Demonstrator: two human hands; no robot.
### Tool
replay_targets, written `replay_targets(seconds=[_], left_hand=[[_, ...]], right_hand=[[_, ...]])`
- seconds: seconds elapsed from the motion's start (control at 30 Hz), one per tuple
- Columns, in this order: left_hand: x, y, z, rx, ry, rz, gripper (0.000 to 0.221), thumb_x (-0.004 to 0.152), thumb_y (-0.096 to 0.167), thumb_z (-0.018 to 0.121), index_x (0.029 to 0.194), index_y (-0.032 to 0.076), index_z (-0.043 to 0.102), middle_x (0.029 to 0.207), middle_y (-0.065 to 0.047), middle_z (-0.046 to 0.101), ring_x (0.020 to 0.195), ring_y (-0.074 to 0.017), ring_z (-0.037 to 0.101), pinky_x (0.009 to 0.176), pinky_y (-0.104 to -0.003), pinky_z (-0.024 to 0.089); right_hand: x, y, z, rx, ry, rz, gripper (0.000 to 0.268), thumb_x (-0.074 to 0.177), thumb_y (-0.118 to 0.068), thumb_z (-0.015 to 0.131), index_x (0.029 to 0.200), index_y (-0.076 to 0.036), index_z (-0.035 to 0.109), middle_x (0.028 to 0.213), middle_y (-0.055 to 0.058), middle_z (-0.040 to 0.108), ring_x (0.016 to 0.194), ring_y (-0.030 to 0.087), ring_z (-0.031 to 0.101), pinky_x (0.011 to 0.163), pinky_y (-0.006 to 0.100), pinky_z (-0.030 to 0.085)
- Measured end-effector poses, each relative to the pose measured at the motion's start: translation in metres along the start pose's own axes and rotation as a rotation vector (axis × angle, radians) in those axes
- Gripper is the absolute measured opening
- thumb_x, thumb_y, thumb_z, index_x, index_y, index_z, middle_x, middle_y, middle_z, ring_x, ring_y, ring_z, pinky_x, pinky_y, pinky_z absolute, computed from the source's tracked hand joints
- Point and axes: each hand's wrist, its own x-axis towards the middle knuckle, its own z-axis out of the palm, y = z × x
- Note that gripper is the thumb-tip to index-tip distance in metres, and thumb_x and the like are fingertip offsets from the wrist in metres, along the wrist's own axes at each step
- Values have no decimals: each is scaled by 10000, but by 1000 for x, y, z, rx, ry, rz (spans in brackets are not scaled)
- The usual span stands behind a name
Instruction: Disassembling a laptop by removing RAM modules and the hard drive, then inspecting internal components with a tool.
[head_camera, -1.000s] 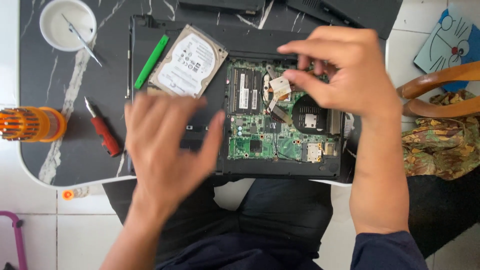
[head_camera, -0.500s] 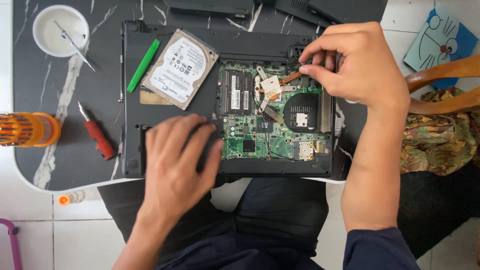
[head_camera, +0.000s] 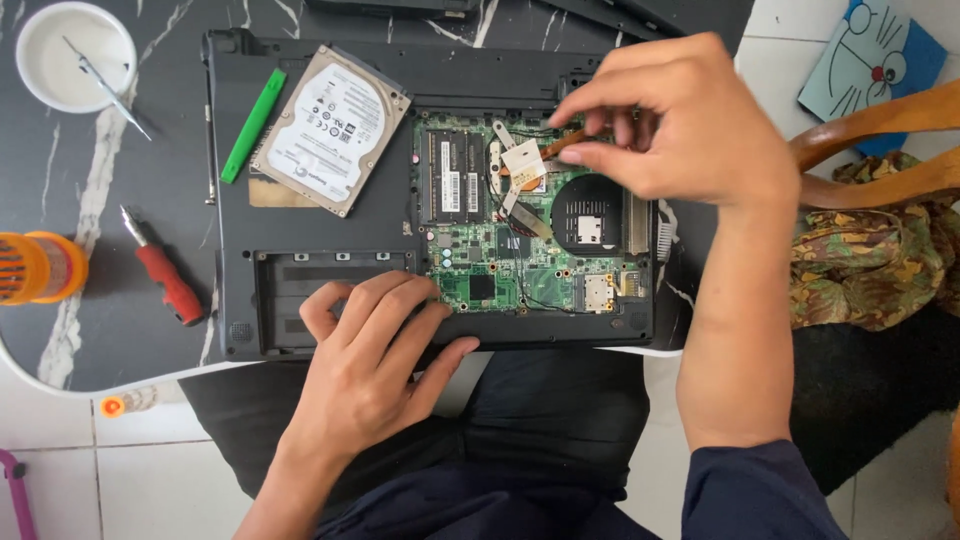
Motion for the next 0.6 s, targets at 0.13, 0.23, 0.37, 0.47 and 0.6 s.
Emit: replay_targets(seconds=[0.13, 0.23, 0.37, 0.47, 0.6], left_hand=[[2, 1, 1, -9, -12, -10, 250, 847, 211, 833, 994, 43, 721, 1139, -69, 658, 1102, -242, 618, 987, -430, 309], [7, 1, -2, 0, -21, 7, 240, 853, 208, 830, 991, 51, 711, 1137, -70, 653, 1095, -246, 612, 986, -437, 315], [28, -3, -7, 5, -12, 59, 207, 883, 177, 813, 972, 27, 703, 1136, -107, 638, 1028, -266, 588, 954, -439, 355], [47, -10, -7, 34, 26, 84, 205, 897, 104, 784, 1040, -10, 693, 1150, -133, 615, 1030, -284, 574, 931, -419, 399], [67, -22, -2, 51, 21, 134, 289, 860, 49, 758, 1116, -58, 678, 1210, -175, 605, 1067, -334, 572, 933, -438, 420]], right_hand=[[8, -12, 14, -52, 31, -24, 209, 826, 79, 855, 1029, 68, 808, 844, 107, 691, 562, 145, 523, 504, 268, 401], [9, -14, 18, -91, -20, -16, 214, 807, 28, 851, 1017, 31, 808, 864, 73, 697, 579, 145, 550, 529, 281, 422], [7, -15, 15, -57, 2, -1, 169, 807, 68, 837, 969, 49, 793, 832, 80, 685, 588, 150, 554, 535, 283, 428], [4, -15, 11, -49, 28, 27, 136, 811, 92, 824, 937, 57, 785, 823, 86, 679, 613, 155, 552, 542, 282, 426], [-1, -15, 1, -3, -83, 37, 127, 795, -5, 876, 902, -5, 808, 791, 62, 722, 558, 123, 569, 511, 245, 434]])
